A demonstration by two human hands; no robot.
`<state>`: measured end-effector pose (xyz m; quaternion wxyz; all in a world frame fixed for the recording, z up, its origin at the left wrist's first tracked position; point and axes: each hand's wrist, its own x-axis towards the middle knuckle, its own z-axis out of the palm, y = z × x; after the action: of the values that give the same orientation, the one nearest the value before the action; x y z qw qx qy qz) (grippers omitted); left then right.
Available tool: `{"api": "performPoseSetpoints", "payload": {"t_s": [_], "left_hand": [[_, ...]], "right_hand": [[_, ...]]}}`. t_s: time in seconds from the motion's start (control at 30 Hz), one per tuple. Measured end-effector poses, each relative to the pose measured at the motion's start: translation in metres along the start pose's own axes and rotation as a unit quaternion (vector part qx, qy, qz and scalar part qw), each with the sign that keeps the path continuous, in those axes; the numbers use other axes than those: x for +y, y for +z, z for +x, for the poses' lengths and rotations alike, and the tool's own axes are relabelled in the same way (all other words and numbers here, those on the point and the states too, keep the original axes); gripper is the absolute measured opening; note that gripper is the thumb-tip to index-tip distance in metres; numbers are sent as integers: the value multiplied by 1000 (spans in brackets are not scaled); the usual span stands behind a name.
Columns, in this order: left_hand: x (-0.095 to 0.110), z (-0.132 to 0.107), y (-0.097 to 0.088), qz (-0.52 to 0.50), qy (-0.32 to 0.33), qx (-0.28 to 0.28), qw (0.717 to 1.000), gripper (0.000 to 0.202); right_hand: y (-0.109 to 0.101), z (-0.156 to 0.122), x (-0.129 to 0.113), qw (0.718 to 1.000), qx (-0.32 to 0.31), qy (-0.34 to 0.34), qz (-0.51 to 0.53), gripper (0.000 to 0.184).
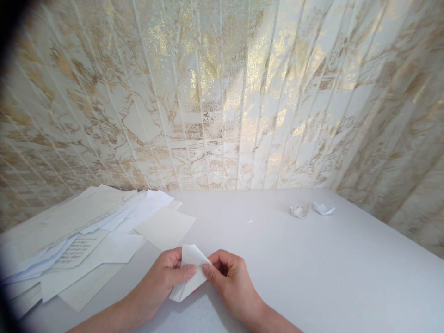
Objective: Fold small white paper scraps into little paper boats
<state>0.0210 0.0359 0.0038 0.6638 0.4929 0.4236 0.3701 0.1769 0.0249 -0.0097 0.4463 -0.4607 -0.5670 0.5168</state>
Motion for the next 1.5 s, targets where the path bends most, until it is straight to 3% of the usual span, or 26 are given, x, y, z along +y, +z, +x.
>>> {"api": "performPoseSetpoints", "payload": {"t_s": [0.27,0.63,0.93,1.17,1.3,1.37,1.43,1.5], "left_hand": [[1,4,-2,-35,-9,24,999,7],[1,4,-2,-147,-21,-3,989,16],[1,1,-1,-125,12,-45,991,23],[0,5,-5,-95,38,-4,995,26],[5,7,-17,-43,107,24,993,30],[10,6,-24,115,185,-22,976,29],[14,4,-29,279,273,-90,916,34],[15,2,-31,380,299,-158,861,44]], "right_hand": [[-1,0,-6,997,-5,-18,77,26],[-5,0,-4,997,32,-56,41,16],[-3,-1,-11,998,13,3,60,36],[-6,2,-6,996,-28,6,85,30],[-18,8,-9,993,-58,38,95,17],[-25,11,-13,994,-70,74,41,12],[-31,14,-17,990,-93,101,-34,14],[-33,16,-17,984,-120,95,-89,19]]}}
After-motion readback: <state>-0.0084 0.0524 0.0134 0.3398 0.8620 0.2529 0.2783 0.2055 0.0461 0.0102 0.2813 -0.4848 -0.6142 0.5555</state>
